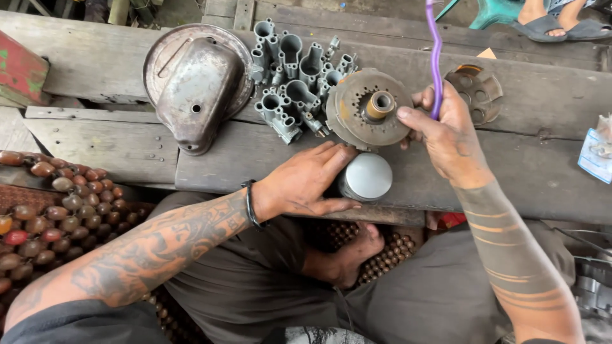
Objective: Cleaning a motorcycle piston and inspecting various engine components using a small brush
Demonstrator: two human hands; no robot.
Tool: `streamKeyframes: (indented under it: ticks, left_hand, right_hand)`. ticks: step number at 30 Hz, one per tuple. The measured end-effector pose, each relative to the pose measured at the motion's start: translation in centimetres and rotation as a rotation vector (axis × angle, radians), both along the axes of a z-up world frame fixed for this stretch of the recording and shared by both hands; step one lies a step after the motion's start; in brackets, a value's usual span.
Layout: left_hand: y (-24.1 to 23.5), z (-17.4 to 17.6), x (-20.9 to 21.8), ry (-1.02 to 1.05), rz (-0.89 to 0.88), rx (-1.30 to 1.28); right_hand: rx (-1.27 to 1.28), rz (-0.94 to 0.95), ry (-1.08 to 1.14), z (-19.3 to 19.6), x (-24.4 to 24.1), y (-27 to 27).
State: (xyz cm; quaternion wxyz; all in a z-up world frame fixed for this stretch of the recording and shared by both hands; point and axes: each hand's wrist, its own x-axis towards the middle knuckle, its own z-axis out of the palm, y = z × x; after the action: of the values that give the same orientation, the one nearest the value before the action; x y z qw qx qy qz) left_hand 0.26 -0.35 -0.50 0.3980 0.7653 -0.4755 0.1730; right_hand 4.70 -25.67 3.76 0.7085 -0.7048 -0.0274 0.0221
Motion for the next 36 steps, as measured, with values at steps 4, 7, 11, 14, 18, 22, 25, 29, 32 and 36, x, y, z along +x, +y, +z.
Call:
streamKeyframes:
  ticks: [4, 7, 11, 14, 18, 22, 25, 29, 32, 36]
  left_hand:
    - [-0.1, 0.2, -0.2, -0.002, 0.003, 0.035]
    - [-0.2, 1.1, -0.3, 0.016, -0.01, 0.048]
    - [0.0, 2.0, -0.6, 0.162, -0.002, 0.139]
    - [0.2, 1.7, -0.6, 0.219, -0.06, 0.114]
    - [0.2, 1.7, -0.6, 0.214, -0.065, 0.121]
    - [-0.1, 1.8, -0.9, 0.203, -0.052, 0.118]
    - [-0.2, 1.1, -0.8, 0.153, -0.001, 0.191]
    - [-0.6, 1.8, -1.9, 0.153, 0.001, 0.15]
    - [-1.3, 1.7, -3.5, 0.14, 0.077, 0.134]
    - [-1.8, 0.5, -5.5, 0.114, 0.326, 0.146]
  right_hand:
    - [-0.145, 0.069, -0.106, -1.6, 0.9, -2.1]
    - [-0.173, 0.0, -0.193, 0.5, -0.9, -3.0]
    - [-0.196, 0.085, -0.308, 2.7, -5.0, -6.1]
    - [-0.683, 0.227, -0.18, 2.7, -7.8, -7.8]
    - [-0.638, 0.13, -0.307, 0.6, -11.6, -11.8]
    - [-0.892, 0.053, -0.651, -3.8, -13.1, -15.5]
    - [-1.091, 0.108, -0.374, 0.4, -13.0, -9.5]
    - [-0.421, -0.087, -0.501, -0.8, -12.0, -12.1]
    - [-0.16, -0.183, -0.712, -1.7, -9.7, -11.3]
    - [-0.929, -0.129, -0.51, 1.6, -10.9, -9.9]
